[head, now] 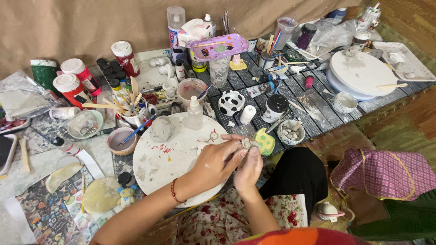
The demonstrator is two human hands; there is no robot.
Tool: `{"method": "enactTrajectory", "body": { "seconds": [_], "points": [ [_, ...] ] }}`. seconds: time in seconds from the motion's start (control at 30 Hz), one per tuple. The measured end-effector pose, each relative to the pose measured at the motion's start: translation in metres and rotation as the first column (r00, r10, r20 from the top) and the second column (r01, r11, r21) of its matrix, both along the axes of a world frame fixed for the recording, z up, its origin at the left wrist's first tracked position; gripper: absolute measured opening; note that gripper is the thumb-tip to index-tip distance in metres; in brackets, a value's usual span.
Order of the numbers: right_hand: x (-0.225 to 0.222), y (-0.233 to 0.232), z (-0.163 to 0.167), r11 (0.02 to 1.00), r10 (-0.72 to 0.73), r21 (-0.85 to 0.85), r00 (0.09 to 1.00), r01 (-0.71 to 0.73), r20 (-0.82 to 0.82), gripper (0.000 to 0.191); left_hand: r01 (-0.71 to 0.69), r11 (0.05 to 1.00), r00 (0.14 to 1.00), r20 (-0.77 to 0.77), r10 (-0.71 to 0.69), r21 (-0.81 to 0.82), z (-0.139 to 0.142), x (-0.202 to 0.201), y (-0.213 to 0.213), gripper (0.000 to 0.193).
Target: The person rolls and shapes a small piece of clay between their palms and fingers, repeatedly smoothing and reforming it into a compact shape. The hands work continuously over a cluttered craft table with paint bottles, brushes, and other supplies visible.
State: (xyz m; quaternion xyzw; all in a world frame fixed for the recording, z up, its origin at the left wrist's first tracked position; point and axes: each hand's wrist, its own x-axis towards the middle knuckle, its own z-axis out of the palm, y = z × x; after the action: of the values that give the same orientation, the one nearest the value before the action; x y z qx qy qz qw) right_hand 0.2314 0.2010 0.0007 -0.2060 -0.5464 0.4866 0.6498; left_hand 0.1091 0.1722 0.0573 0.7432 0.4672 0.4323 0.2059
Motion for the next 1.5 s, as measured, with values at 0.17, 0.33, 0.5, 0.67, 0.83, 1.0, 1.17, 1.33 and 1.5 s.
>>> {"method": "enactTrajectory", "body": {
  "seconds": [0.17,0.33,0.5,0.67,0.83,1.0,1.17,1.33,1.5],
  "points": [
    [0.015,0.014,0.006,0.995,0.097,-0.027,0.992,-0.095,0.076,0.063,0.028,0.994,0.999,0.039,-0.024,-0.108,0.020,-0.015,0.005,0.024],
    [0.019,0.020,0.010,0.994,0.053,-0.093,0.999,-0.053,-0.006,0.057,0.244,0.929,0.948,0.273,-0.166,-0.280,0.032,-0.026,0.004,0.028],
    [0.018,0.015,0.011,0.970,0.178,-0.152,0.979,-0.192,-0.102,0.062,0.366,0.855,0.911,0.328,-0.248,-0.368,0.031,-0.026,0.009,0.033],
    [0.013,0.009,0.011,0.963,0.195,-0.173,0.978,-0.205,-0.073,0.057,0.373,0.868,0.918,0.267,-0.293,-0.328,0.026,-0.027,0.009,0.034],
    [0.004,0.004,0.017,0.984,-0.111,0.167,0.951,0.064,0.287,0.053,0.218,0.967,0.976,0.037,-0.215,-0.130,0.021,-0.020,0.007,0.040],
    [-0.004,-0.002,0.021,0.988,0.131,0.067,0.989,-0.136,0.074,0.058,0.091,0.976,0.962,-0.237,-0.138,-0.200,0.021,-0.021,0.005,0.044],
    [-0.001,-0.004,0.020,0.979,0.195,-0.069,0.978,-0.190,0.072,0.065,0.098,0.990,0.977,-0.179,-0.115,-0.101,0.017,-0.019,0.005,0.042],
    [0.004,-0.004,0.019,0.985,0.173,-0.020,0.982,-0.172,0.081,0.066,0.144,0.989,0.986,-0.088,-0.145,-0.021,0.008,-0.017,0.009,0.035],
    [0.012,-0.006,0.017,0.962,0.244,0.112,0.968,-0.249,0.057,0.075,0.219,0.963,0.976,-0.051,-0.213,0.159,0.002,-0.021,0.011,0.025]
  ]
}}
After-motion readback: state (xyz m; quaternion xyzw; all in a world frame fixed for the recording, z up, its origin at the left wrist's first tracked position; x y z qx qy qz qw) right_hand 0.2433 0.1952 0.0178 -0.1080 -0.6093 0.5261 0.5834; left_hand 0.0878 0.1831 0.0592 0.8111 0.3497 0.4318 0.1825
